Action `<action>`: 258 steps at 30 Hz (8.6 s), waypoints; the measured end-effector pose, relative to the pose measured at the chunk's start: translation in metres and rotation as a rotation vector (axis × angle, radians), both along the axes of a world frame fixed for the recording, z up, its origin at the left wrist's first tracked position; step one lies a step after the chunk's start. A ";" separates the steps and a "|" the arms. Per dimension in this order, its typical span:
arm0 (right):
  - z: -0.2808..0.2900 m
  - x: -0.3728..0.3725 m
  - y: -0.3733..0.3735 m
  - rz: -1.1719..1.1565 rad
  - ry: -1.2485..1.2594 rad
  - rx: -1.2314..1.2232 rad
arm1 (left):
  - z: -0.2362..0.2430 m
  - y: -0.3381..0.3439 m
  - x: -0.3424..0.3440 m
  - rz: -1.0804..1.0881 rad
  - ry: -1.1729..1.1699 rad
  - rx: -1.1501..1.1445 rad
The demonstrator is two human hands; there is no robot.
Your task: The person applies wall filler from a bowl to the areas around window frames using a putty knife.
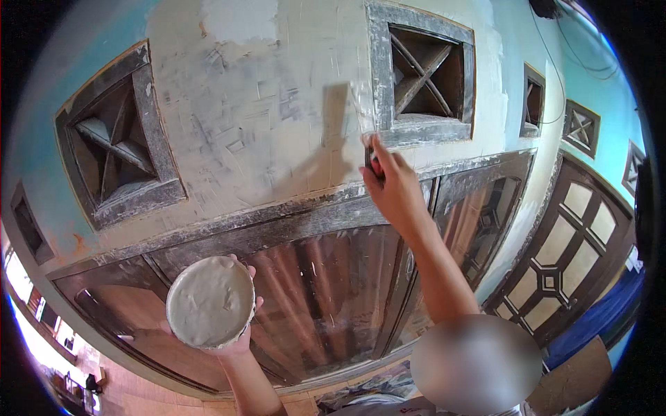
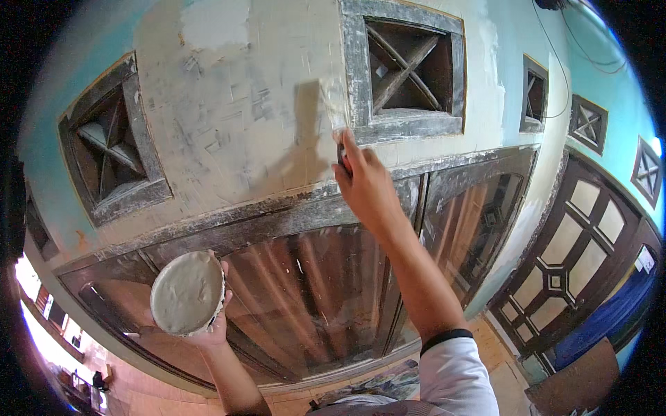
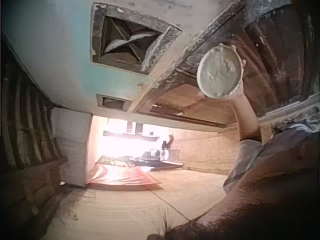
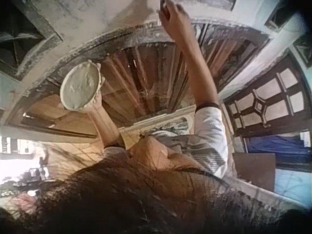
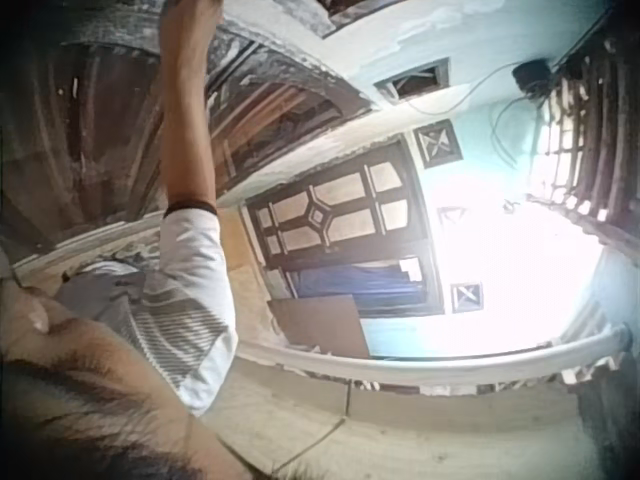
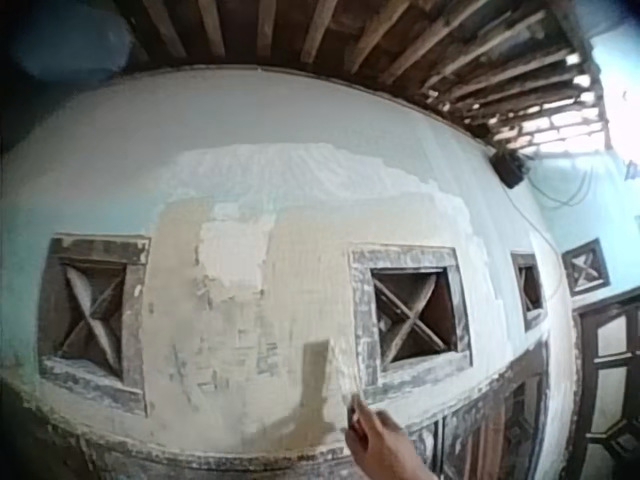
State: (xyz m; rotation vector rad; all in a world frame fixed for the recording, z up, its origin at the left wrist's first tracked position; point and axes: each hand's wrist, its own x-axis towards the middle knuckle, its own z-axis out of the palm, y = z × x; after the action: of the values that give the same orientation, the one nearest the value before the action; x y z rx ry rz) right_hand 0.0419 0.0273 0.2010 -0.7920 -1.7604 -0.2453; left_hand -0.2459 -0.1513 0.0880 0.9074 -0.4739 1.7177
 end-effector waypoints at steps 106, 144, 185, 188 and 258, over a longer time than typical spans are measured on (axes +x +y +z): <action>-0.225 0.071 -0.080 1.050 0.785 -0.937 | -0.098 0.043 0.094 -0.325 0.087 -0.467; -0.261 0.166 -0.041 0.483 -0.019 -0.606 | -0.182 0.062 0.143 -0.066 -0.138 -0.832; -0.103 0.153 -0.016 0.623 -0.588 -0.232 | -0.122 0.062 0.194 0.327 -0.155 -0.725; -0.100 0.152 -0.015 0.624 -0.579 -0.289 | -0.121 0.062 0.191 0.362 -0.190 -0.743; -0.164 0.113 -0.044 1.144 0.263 -1.089 | -0.043 0.054 0.163 -0.053 0.053 -0.344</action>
State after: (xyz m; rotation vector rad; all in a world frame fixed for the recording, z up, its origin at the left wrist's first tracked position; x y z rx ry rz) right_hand 0.1546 -0.0166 0.0368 -0.3543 -1.7397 1.5931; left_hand -0.0833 -0.0976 0.0453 0.6827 -0.1570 1.6578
